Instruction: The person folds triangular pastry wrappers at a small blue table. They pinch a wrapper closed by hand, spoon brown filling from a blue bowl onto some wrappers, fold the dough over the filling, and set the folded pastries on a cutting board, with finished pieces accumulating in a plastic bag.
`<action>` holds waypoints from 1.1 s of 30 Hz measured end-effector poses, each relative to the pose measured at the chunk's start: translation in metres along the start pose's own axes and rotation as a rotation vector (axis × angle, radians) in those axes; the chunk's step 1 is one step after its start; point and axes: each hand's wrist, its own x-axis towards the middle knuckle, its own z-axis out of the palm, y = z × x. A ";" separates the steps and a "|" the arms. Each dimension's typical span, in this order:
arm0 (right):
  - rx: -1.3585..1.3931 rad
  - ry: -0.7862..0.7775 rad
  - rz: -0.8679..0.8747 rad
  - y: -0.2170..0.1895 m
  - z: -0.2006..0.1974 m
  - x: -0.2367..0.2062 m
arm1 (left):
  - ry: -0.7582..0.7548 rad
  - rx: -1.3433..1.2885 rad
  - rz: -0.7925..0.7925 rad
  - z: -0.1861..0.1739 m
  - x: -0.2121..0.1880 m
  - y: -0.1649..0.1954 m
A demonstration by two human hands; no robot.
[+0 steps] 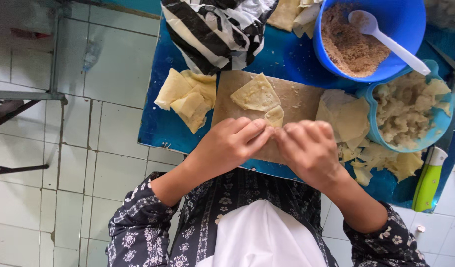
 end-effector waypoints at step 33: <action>0.328 -0.076 0.259 -0.012 -0.009 0.013 | -0.027 -0.314 -0.344 0.007 0.016 0.009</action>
